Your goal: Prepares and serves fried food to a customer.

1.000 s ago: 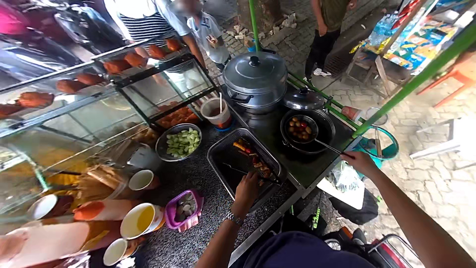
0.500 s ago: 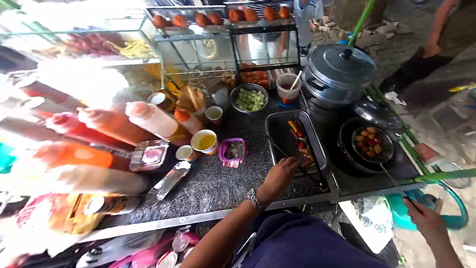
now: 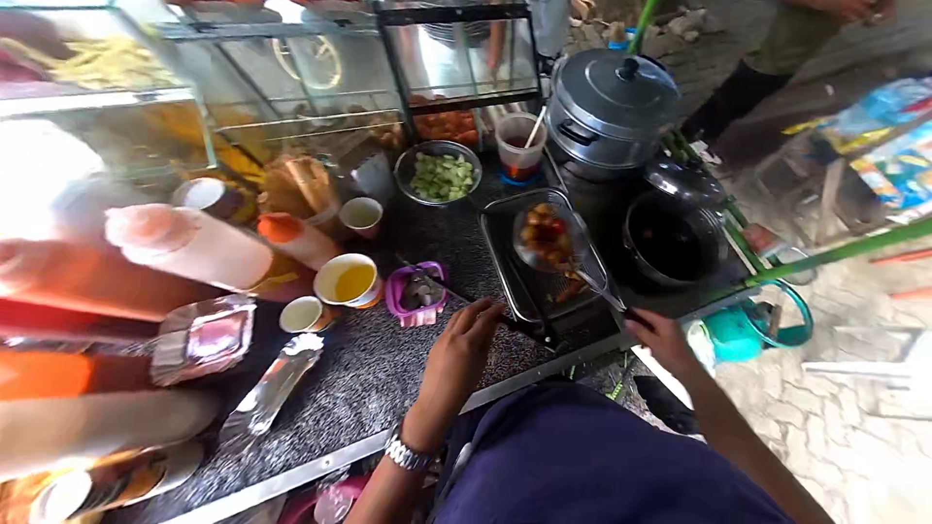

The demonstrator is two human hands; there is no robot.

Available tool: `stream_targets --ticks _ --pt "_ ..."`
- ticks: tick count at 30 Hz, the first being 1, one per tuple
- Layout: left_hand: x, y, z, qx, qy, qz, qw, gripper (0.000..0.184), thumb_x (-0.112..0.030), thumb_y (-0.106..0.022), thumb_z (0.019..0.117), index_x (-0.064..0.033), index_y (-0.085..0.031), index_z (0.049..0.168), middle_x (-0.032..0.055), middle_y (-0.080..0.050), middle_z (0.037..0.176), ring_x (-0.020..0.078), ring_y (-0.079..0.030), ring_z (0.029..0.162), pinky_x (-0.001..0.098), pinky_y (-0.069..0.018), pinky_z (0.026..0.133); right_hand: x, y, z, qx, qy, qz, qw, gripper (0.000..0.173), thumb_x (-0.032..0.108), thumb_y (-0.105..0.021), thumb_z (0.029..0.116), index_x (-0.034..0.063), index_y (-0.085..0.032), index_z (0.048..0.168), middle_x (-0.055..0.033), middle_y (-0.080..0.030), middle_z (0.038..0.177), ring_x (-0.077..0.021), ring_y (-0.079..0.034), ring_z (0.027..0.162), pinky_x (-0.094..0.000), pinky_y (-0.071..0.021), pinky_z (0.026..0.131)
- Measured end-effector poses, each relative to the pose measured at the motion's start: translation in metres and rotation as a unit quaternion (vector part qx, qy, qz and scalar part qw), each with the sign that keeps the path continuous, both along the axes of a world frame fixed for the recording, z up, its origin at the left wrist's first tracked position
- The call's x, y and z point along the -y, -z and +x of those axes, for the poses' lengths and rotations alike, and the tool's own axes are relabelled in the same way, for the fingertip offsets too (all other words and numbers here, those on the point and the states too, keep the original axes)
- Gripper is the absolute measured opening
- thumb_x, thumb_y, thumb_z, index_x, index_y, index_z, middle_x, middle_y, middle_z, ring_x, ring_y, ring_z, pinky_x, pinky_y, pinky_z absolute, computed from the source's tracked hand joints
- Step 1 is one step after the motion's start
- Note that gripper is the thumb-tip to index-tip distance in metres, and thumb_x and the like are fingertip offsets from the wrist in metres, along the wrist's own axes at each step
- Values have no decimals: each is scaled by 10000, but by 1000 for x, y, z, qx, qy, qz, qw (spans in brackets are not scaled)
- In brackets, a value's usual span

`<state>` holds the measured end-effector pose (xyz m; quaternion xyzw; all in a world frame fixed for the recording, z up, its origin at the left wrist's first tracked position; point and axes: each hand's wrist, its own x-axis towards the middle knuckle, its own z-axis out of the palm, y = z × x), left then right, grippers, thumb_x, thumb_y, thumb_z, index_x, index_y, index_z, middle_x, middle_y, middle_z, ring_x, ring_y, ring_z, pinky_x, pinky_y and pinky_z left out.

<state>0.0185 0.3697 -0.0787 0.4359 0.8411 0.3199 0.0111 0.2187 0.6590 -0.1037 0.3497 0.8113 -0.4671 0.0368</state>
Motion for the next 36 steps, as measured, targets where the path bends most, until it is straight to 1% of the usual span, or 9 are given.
stream_targets --ticks 4,7,12,15,20,21,24,26,36 --pt "8 0 -3 -17 12 -6 1000 266 -131 -537 1042 -45 -734 1198 174 -700 1244 359 -692 1125 482 -574 931 33 33 -42 -15 -12 4 1000 435 257 -548 1064 -15 -593 1400 -216 -685 1249 -301 -675 1127 -452 -526 1015" --pt "3 0 -3 -3 32 -13 999 271 -129 -529 1046 -50 -733 1205 174 -698 1249 362 -686 1139 490 -570 943 48 24 -54 -102 -12 64 993 545 325 -627 1011 -48 -585 1407 -296 -554 1431 -437 -495 1365 -532 -386 1160" --pt "-20 1 5 -20 136 13 990 248 -65 -555 1018 -49 -734 1188 162 -702 1240 345 -695 1117 459 -592 899 82 -16 -70 -211 -53 -320 922 925 554 -565 987 5 -152 1608 -120 -540 1505 -221 -638 1248 -403 -577 976" --pt "-41 1 8 -27 201 45 978 272 -80 -570 1013 -71 -718 1242 154 -682 1289 344 -683 1141 450 -587 918 83 -34 -68 -236 5 -465 853 854 164 -563 932 171 -75 1632 -118 -576 1471 -258 -707 1104 -402 -626 786" --pt "-48 -1 2 -25 195 34 980 402 -280 -566 1040 -179 -611 1427 151 -559 1476 364 -576 1319 514 -525 1023 5 -40 -26 -118 88 -161 976 553 337 -453 1087 79 -341 1563 -87 -690 1240 -104 -665 708 -254 -553 581" --pt "-45 1 -2 -26 182 34 982 394 -280 -579 1027 -159 -634 1398 164 -591 1433 373 -595 1290 529 -527 1010 -19 -37 -18 -56 113 -33 992 520 382 -411 1106 39 -446 1495 -103 -689 1156 -132 -654 747 -292 -554 634" --pt "-29 12 -14 -18 149 4 989 357 -277 -588 1011 -77 -692 1288 187 -679 1277 403 -636 1215 566 -517 1000 -99 -24 5 108 110 188 970 701 449 -494 1076 -5 -334 1586 -328 -512 1461 -469 -574 1279 -624 -444 1075" --pt "-18 20 -17 -9 134 -19 991 353 -273 -584 1005 -53 -709 1251 192 -698 1228 415 -650 1183 582 -513 989 -140 -13 15 200 98 283 933 807 491 -595 1022 -60 -342 1554 -379 -468 1460 -563 -552 1255 -701 -442 1021" --pt "14 27 -3 2 25 -59 998 434 -386 -525 1030 -49 -715 1228 183 -719 1172 411 -689 1080 589 -528 927 -220 21 -9 330 55 338 880 507 263 -651 1020 -140 -556 1313 -362 -567 1340 -540 -591 1201 -687 -480 966"
